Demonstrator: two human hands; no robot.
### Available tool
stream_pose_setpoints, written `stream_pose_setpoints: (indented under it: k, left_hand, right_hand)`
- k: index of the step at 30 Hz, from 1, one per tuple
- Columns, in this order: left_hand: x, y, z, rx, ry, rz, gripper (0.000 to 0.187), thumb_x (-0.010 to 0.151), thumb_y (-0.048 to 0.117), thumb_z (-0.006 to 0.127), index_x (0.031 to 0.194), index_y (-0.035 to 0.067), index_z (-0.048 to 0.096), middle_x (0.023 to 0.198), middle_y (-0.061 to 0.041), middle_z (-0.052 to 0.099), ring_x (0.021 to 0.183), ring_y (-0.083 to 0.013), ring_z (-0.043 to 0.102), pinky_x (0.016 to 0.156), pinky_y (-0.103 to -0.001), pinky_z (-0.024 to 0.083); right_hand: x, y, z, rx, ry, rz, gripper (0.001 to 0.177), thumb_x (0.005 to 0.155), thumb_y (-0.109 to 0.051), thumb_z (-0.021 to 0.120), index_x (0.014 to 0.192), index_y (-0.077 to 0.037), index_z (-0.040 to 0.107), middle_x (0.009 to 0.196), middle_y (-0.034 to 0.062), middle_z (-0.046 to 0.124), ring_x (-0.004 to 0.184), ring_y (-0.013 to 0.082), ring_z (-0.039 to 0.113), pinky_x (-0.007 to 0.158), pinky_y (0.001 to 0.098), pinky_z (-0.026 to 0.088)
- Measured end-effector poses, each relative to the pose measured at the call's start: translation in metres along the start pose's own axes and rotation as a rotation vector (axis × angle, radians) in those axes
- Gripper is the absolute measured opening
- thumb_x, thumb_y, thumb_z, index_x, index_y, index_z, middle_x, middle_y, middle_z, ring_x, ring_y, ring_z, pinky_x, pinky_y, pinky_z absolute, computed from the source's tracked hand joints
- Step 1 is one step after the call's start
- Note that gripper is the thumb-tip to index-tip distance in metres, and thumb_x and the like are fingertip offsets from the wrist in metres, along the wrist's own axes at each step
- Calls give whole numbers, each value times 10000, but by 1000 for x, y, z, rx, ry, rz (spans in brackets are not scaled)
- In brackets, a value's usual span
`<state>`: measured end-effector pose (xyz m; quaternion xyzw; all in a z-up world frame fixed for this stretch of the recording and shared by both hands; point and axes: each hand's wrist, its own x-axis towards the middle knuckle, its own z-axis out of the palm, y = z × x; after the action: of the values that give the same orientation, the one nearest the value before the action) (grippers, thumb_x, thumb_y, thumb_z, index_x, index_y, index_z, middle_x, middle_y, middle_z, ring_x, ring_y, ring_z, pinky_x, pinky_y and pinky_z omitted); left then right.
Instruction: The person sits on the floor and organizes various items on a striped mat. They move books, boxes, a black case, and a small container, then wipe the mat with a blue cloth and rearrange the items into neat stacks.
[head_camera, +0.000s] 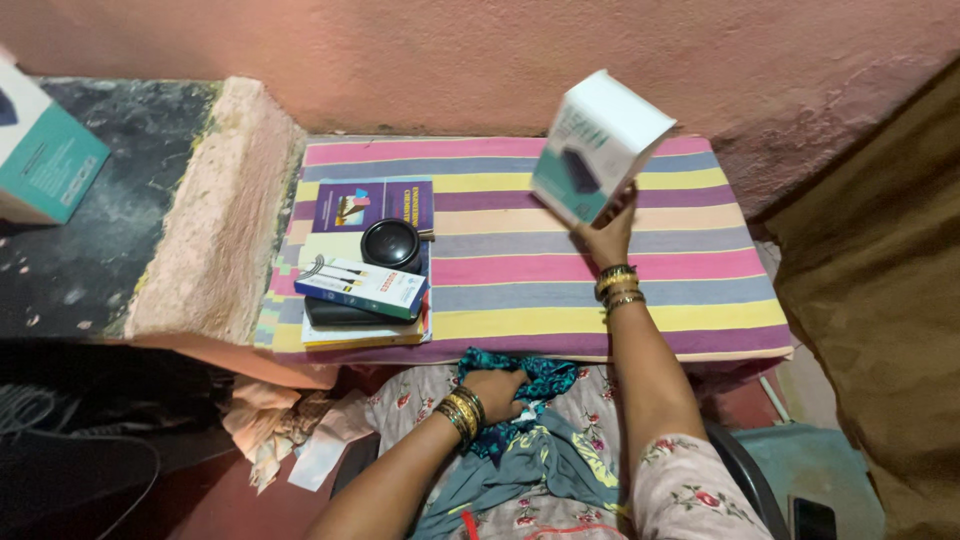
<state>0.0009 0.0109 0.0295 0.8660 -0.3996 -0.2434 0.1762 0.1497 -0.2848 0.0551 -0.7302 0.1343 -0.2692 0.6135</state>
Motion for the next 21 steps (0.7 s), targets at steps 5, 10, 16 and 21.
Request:
stream_pose_setpoints:
  k: [5, 10, 16, 21]
  left_hand:
    - [-13, 10, -35, -134, 522, 74, 409, 909, 388, 690, 1248, 164, 646, 1113, -126, 714, 1058, -321, 686, 875, -457, 539]
    - [-25, -3, -66, 51, 1233, 268, 541, 883, 321, 772, 1367, 187, 570, 1419, -104, 544, 1361, -331, 510, 1150, -551, 386]
    - [-38, 12, -99, 273, 1288, 160, 728, 870, 379, 781, 1505, 205, 470, 1646, -105, 351, 1560, -349, 250, 1239, -683, 108]
    - [-26, 44, -152, 320, 1021, 80, 786, 844, 464, 755, 1517, 198, 449, 1647, -107, 344, 1546, -340, 255, 1216, -695, 124]
  right_hand:
    - [-52, -31, 14, -139, -385, 22, 1292, 578, -95, 940, 1583, -112, 129, 1504, 159, 468, 1393, 311, 476, 1125, 451, 460]
    - [-84, -36, 5, -123, -618, -34, 1005, 627, 5, 897, 1473, -38, 357, 1421, 161, 559, 1343, 283, 522, 1139, 428, 458]
    - [-99, -48, 4, -66, -766, 130, 814, 685, 15, 824, 1412, -43, 464, 1368, 105, 626, 1290, 235, 581, 1094, 389, 506]
    - [-100, -47, 6, 20, -769, 118, 841, 675, 37, 820, 1424, -62, 449, 1368, 86, 600, 1290, 215, 563, 1082, 380, 497]
